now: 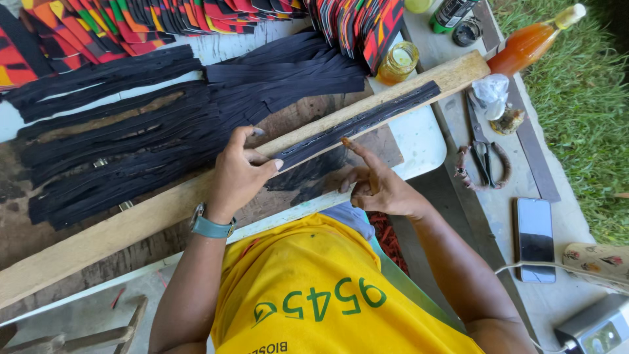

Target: The person repeatedly applies a dark adhesive to black fabric strips using a finger, then places the strips onto a wooden board. The person works on multiple strips in sequence, smoothing each one down before moving to the next.

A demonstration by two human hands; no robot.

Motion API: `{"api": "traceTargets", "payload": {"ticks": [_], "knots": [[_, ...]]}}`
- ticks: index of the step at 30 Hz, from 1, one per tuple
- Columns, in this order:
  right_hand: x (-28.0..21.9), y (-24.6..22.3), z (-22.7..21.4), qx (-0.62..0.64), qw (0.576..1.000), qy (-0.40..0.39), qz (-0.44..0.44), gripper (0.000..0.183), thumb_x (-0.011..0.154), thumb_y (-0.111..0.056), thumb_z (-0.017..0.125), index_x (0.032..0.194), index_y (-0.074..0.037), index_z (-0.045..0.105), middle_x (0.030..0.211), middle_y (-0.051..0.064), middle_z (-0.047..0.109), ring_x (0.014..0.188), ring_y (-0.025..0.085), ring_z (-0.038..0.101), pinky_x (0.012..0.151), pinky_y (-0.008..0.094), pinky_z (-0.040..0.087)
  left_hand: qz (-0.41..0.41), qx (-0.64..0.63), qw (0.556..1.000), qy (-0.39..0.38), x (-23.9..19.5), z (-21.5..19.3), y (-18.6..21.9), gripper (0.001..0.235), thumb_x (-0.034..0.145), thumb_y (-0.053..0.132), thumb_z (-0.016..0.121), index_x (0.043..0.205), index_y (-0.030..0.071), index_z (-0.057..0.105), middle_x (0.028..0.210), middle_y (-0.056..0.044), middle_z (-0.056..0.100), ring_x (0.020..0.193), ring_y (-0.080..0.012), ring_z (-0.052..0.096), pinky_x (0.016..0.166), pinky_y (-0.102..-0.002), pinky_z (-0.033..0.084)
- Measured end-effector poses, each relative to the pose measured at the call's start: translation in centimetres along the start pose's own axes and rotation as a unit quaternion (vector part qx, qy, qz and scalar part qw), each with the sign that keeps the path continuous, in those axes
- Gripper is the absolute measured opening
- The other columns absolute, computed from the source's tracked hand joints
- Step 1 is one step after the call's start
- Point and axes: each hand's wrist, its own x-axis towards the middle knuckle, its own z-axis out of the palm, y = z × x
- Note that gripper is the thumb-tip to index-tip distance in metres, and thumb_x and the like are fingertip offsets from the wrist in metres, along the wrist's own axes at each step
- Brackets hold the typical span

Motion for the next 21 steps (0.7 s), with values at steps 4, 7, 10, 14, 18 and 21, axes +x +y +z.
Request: {"api": "traceTargets", "payload": {"ticks": [4,7,10,14,18,21], "knots": [[0.8,-1.1,1.4,-0.052,0.998,0.005,-0.018,0.108,0.081,0.004,0.066,0.168,-0.020,0.006,0.113,0.016,0.067,0.094,0.017,0.065,0.080,0.032,0.058,-0.018,-0.026,0.999,-0.013,0.1,-0.5,0.2,0.066,0.080,0.017,0.082,0.135,0.004,0.049,0.088,-0.014,0.080,0.077,-0.0199,0.079,0.069,-0.030,0.060],[1.0,-1.4,2.7,-0.141,0.990,0.026,0.006,0.105,0.079,0.004,0.065,0.165,-0.019,0.008,0.109,0.012,0.073,0.088,0.016,0.068,0.077,0.030,0.056,-0.013,-0.025,1.000,-0.003,0.1,-0.2,0.1,0.064,0.081,0.017,0.082,0.134,0.003,0.049,0.088,-0.014,0.080,0.077,-0.0203,0.080,0.069,-0.030,0.060],[0.7,-1.8,3.6,-0.221,0.973,0.065,0.024,0.101,0.078,0.002,0.066,0.164,-0.016,0.017,0.093,0.014,0.076,0.077,0.018,0.071,0.073,0.031,0.060,-0.009,-0.015,1.000,0.004,0.2,-0.2,0.0,0.064,0.081,0.017,0.083,0.133,0.003,0.049,0.089,-0.015,0.080,0.079,-0.0207,0.080,0.070,-0.030,0.060],[1.6,-2.1,4.4,-0.277,0.958,0.070,-0.009,0.102,0.080,-0.002,0.062,0.164,-0.010,0.005,0.089,0.013,0.078,0.072,0.019,0.074,0.075,0.031,0.064,0.005,-0.001,1.000,0.010,0.2,-0.1,-0.1,0.062,0.081,0.016,0.083,0.132,0.004,0.049,0.089,-0.016,0.080,0.080,-0.0220,0.080,0.071,-0.032,0.060],[1.5,-1.8,7.2,-0.324,0.943,0.074,0.010,0.102,0.081,-0.006,0.070,0.162,-0.011,0.009,0.088,0.016,0.077,0.071,0.024,0.076,0.075,0.036,0.064,0.015,-0.011,1.000,0.017,0.2,0.1,-0.2,0.063,0.081,0.017,0.082,0.132,0.003,0.048,0.090,-0.016,0.079,0.082,-0.0228,0.080,0.071,-0.033,0.062],[1.9,-2.4,7.1,-0.350,0.927,0.133,0.030,0.105,0.079,-0.008,0.067,0.163,-0.010,0.004,0.079,0.016,0.077,0.064,0.027,0.075,0.070,0.037,0.065,0.016,0.010,0.999,0.029,0.2,0.1,-0.2,0.062,0.081,0.017,0.084,0.131,0.004,0.050,0.090,-0.018,0.078,0.082,-0.0255,0.080,0.072,-0.035,0.060]]}}
